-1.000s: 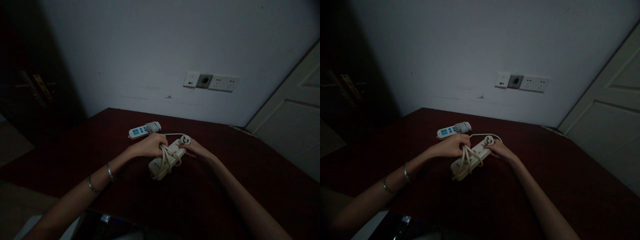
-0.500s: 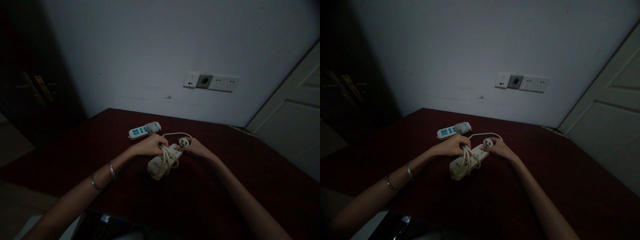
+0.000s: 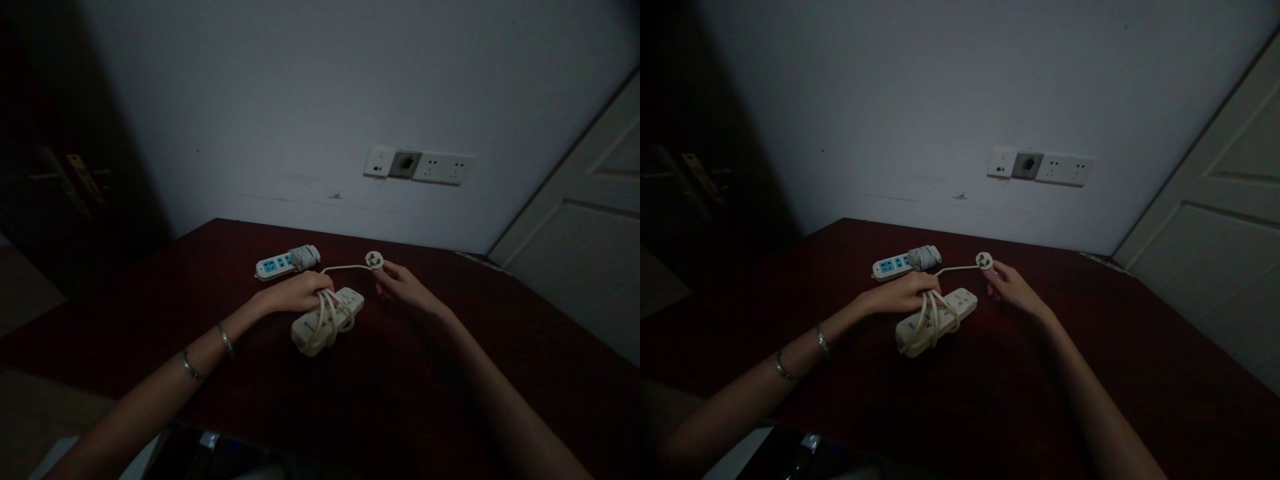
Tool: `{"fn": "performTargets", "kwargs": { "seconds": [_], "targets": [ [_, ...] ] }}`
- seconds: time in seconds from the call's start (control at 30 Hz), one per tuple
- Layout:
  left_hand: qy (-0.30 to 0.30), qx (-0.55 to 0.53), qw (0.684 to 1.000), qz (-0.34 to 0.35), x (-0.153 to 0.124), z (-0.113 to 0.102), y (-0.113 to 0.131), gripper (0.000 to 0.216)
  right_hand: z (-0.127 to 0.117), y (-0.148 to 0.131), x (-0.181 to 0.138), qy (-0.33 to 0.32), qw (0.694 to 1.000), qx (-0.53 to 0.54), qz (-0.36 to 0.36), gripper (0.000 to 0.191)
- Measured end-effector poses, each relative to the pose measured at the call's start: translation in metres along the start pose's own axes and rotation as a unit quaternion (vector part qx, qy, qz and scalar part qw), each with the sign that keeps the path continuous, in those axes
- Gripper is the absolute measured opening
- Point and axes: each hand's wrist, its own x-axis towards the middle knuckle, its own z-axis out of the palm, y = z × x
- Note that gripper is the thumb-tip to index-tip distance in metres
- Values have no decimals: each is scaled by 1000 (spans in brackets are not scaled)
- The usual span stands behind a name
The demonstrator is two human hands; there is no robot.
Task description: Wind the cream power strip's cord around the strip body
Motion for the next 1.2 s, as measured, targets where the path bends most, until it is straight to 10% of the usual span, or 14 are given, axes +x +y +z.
{"fn": "performTargets", "kwargs": {
  "seconds": [0.23,0.5,0.63,0.97,1.2],
  "targets": [
    [217,42,975,-4,15,4,-4,17,-10,5,5,104,989,-99,-30,45],
    [363,25,931,-18,36,-37,0,18,-32,-29,-16,-16,998,30,51,42],
    [321,80,944,11,35,-43,-3,17,-46,-57,-38,-85,983,141,86,41],
    [159,248,950,103,34,-29,9,22,-18,-96,-21,116,982,134,65,20],
    [127,265,952,89,37,-26,22,23,-1,-91,-18,-59,998,21,22,23]
  ]
}}
